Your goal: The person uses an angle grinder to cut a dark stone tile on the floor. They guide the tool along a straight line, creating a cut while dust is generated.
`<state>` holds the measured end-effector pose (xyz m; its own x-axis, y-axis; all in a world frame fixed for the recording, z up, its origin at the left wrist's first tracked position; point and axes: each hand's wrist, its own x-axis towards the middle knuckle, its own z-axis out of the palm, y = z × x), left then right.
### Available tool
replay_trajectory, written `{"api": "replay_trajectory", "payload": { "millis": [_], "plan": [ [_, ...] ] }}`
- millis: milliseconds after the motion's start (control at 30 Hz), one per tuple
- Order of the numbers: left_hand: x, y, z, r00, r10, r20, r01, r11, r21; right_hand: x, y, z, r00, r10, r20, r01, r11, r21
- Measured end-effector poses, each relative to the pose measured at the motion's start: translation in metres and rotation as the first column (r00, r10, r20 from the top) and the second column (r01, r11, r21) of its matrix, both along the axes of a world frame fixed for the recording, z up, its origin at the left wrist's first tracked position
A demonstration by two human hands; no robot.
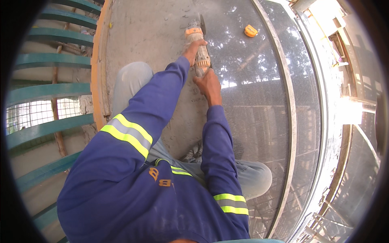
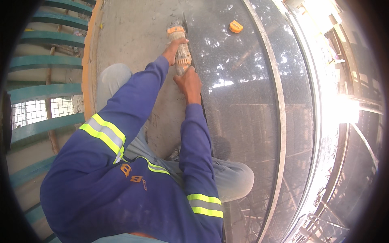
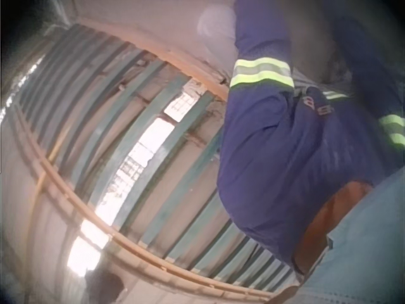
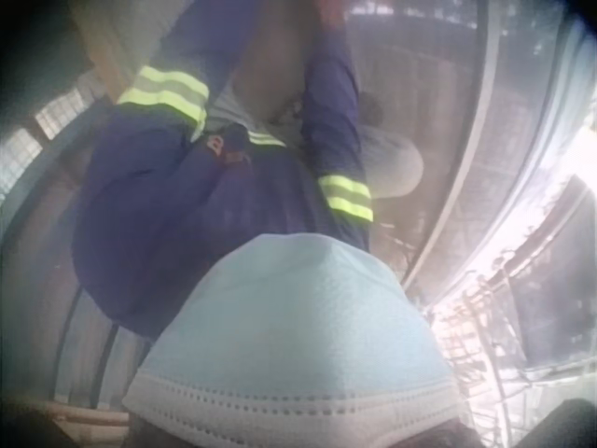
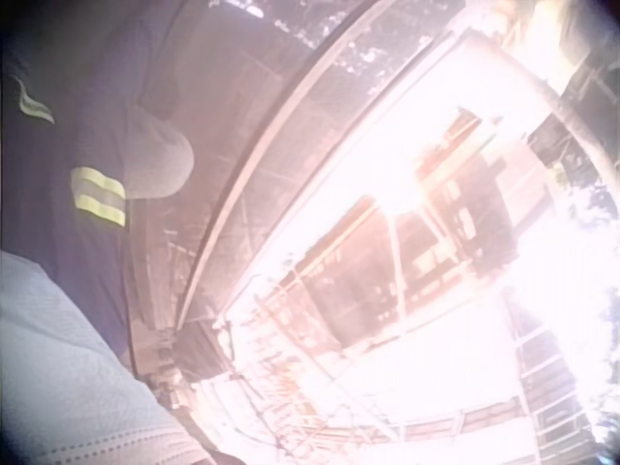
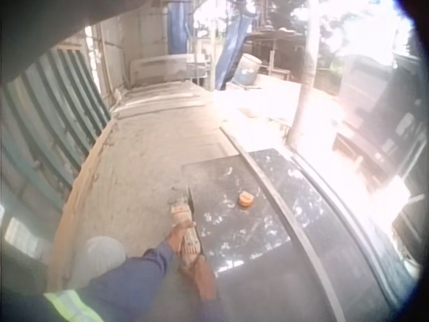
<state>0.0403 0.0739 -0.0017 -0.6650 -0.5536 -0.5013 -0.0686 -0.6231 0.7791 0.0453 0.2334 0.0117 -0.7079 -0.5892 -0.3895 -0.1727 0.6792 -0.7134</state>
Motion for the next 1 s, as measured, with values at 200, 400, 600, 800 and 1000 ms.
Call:
{"api": "replay_trajectory", "payload": {
  "millis": [200, 400, 600, 800, 1000],
  "plan": [
    [-0.002, -0.004, -0.003, 0.999, 0.01, 0.038, -0.01, 1.0, -0.003, 0.002, 0.001, 0.001, 0.996, 0.014, -0.087, -0.017, 0.999, -0.038],
    [-0.001, -0.003, -0.009, 1.0, 0.017, 0.02, -0.017, 1.0, 0.002, 0.004, 0.003, -0.001, 0.991, 0.01, -0.132, -0.014, 1.0, -0.026],
    [0.0, -0.004, -0.004, 0.999, -0.033, -0.038, 0.034, 0.999, 0.023, 0.003, 0.004, 0.007, 0.998, 0.02, -0.057, -0.02, 1.0, -0.007],
    [-0.003, -0.006, -0.005, 1.0, 0.006, 0.003, -0.006, 1.0, 0.012, 0.0, 0.0, 0.012, 0.999, 0.02, -0.039, -0.02, 1.0, 0.006],
    [-0.009, -0.008, -0.003, 1.0, 0.019, -0.005, -0.019, 1.0, 0.0, -0.006, -0.004, 0.001, 0.997, 0.012, -0.076, -0.014, 1.0, -0.027]
  ]
}}
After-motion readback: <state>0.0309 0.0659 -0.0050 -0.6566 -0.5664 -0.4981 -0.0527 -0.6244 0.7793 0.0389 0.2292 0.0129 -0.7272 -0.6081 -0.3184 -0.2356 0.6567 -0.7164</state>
